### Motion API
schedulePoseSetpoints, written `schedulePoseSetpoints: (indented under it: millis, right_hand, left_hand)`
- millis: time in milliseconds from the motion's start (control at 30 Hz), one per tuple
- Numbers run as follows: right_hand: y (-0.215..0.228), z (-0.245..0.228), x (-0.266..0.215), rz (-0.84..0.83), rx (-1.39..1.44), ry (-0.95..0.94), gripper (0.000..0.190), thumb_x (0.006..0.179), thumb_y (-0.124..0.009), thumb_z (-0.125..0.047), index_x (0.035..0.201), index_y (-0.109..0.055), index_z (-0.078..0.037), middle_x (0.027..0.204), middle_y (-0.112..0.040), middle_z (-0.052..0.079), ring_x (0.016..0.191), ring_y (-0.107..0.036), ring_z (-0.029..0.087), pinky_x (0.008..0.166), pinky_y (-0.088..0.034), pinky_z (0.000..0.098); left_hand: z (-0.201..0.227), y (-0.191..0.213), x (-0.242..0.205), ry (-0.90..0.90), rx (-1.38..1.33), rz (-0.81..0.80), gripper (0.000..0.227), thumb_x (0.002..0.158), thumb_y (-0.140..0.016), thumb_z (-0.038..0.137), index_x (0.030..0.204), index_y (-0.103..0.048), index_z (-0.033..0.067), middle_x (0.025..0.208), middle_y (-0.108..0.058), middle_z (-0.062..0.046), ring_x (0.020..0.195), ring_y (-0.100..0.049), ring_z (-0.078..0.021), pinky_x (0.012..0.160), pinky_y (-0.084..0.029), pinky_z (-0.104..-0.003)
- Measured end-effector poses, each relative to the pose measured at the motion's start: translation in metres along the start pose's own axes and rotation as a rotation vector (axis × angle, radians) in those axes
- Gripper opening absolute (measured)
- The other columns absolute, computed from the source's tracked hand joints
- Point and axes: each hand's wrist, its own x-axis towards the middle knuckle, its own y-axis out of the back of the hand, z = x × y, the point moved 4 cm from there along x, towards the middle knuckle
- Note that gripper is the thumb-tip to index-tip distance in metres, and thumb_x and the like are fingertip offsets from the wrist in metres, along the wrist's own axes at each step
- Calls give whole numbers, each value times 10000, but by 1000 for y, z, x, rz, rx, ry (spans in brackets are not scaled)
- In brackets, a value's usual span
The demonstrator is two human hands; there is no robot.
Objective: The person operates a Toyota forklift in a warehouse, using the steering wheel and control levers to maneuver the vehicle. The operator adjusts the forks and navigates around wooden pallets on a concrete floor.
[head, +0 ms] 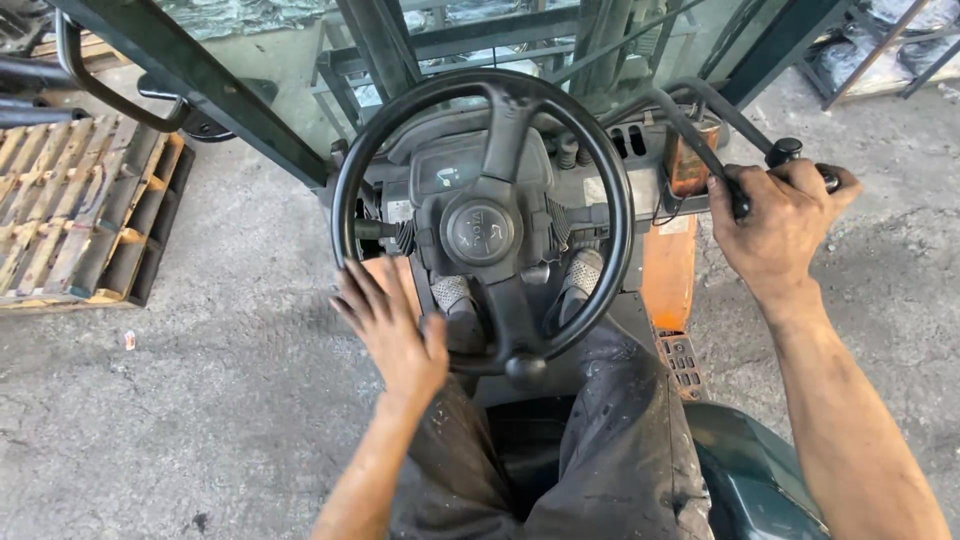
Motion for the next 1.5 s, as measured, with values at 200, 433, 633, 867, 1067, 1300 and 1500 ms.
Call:
schedulePoseSetpoints:
  millis: [200,433,633,867,1067,1300,1500]
  right_hand:
    - [-7,-2,4,-4,-61,19,82,989,-736,-228,968,-721,-150,859,-654,-33,949,-536,166,1073,-305,450]
    - [3,-17,9,-39,-1,-19,137,1007,-818,-279,1024,-781,-148,888,-675,41,966,-565,201,1009,-318,477]
    - [-4,-5,24,-107,-20,33,180,1008,-842,-297,990,-753,-143,769,-654,-39,997,-582,203,1039,-315,502]
    - [-11,-2,20,-44,-7,52,132,997,-779,-261,988,-712,-148,915,-655,20,971,-554,192,1048,-314,451]
    - [-14,12,13,-31,-187,85,84,1014,-723,-246,1019,-694,-167,969,-663,-79,991,-552,154,1140,-292,421]
    - [-17,18,12,-113,-104,63,156,979,-750,-287,1059,-732,-155,880,-576,6,932,-538,185,1065,-298,441]
    - [-31,12,27,-76,-102,77,139,1000,-738,-279,1053,-730,-151,898,-589,-1,959,-539,178,1058,-306,415]
  left_hand:
    - [142,-38,-24,-474,-467,-326,901,912,-513,710,1593,-322,152,1699,-138,-204,1599,-74,-403,1221,48,-719]
    - [186,-117,116,-571,-130,56,458,989,-647,183,1431,-678,64,1642,-380,-125,1503,-396,-358,1314,-238,-596]
    - [43,-107,284,-212,166,89,283,837,-751,147,1120,-767,143,1425,-597,-81,1357,-490,-374,1156,-343,-585]
    - [-13,11,55,-101,11,142,353,859,-659,-54,1203,-716,-3,1290,-719,-173,1357,-575,-463,1151,-475,-477]
    - [165,-108,58,-533,-354,-95,321,859,-686,121,1153,-737,3,1375,-627,-125,1390,-551,-391,1179,-502,-455]
    - [27,-90,270,-207,81,100,230,880,-672,116,1095,-747,89,1205,-726,-143,1155,-665,-371,994,-500,-521]
    - [-43,-7,90,-25,14,147,432,838,-663,-9,1256,-748,63,1393,-679,-112,1372,-547,-449,1138,-480,-493]
